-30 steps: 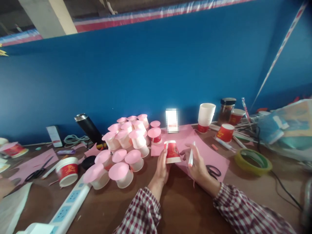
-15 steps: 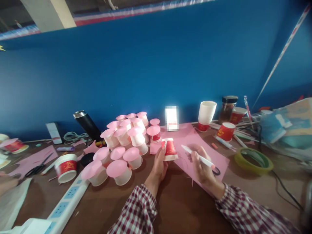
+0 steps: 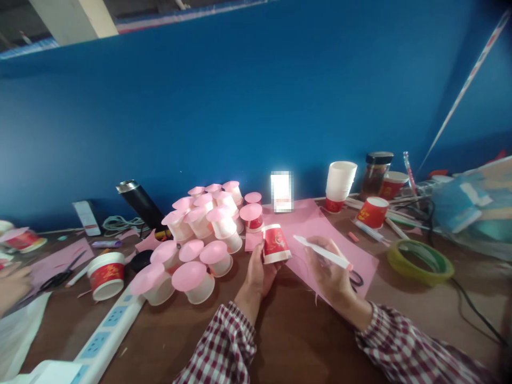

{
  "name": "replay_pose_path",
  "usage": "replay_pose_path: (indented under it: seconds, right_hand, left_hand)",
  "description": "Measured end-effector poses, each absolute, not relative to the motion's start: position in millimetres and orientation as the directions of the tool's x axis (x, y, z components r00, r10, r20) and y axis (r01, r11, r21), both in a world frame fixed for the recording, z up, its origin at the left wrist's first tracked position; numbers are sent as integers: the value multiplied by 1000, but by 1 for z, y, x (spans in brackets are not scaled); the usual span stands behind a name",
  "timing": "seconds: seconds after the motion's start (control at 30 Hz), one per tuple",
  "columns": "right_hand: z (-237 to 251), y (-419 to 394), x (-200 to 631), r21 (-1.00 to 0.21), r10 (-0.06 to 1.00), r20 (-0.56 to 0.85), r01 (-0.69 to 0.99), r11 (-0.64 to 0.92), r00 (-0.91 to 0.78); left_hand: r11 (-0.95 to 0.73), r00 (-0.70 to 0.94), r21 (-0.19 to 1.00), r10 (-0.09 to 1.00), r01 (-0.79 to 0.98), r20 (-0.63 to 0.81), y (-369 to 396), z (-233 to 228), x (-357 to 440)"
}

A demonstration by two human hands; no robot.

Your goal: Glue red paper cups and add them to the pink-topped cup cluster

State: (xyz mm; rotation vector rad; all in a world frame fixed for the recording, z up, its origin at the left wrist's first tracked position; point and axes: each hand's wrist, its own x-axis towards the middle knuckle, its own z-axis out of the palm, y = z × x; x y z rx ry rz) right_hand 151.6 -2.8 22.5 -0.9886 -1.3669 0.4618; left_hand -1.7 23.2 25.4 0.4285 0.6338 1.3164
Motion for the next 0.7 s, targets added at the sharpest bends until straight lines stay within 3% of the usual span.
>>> replay_pose_path:
  seconds: [0.33, 0.5, 0.7]
  right_hand:
    - [17, -1, 154, -830, 790, 554, 246, 500, 262]
    - [19, 0, 154, -818, 774, 568, 291, 496, 281]
    - [19, -2, 153, -805, 778, 580, 319, 501, 242]
  left_hand:
    - [421, 364, 414, 907, -807, -213, 22, 28, -14]
    - [436, 387, 455, 900, -777, -200, 21, 28, -13]
    - [369, 299, 565, 930, -738, -215, 21, 28, -7]
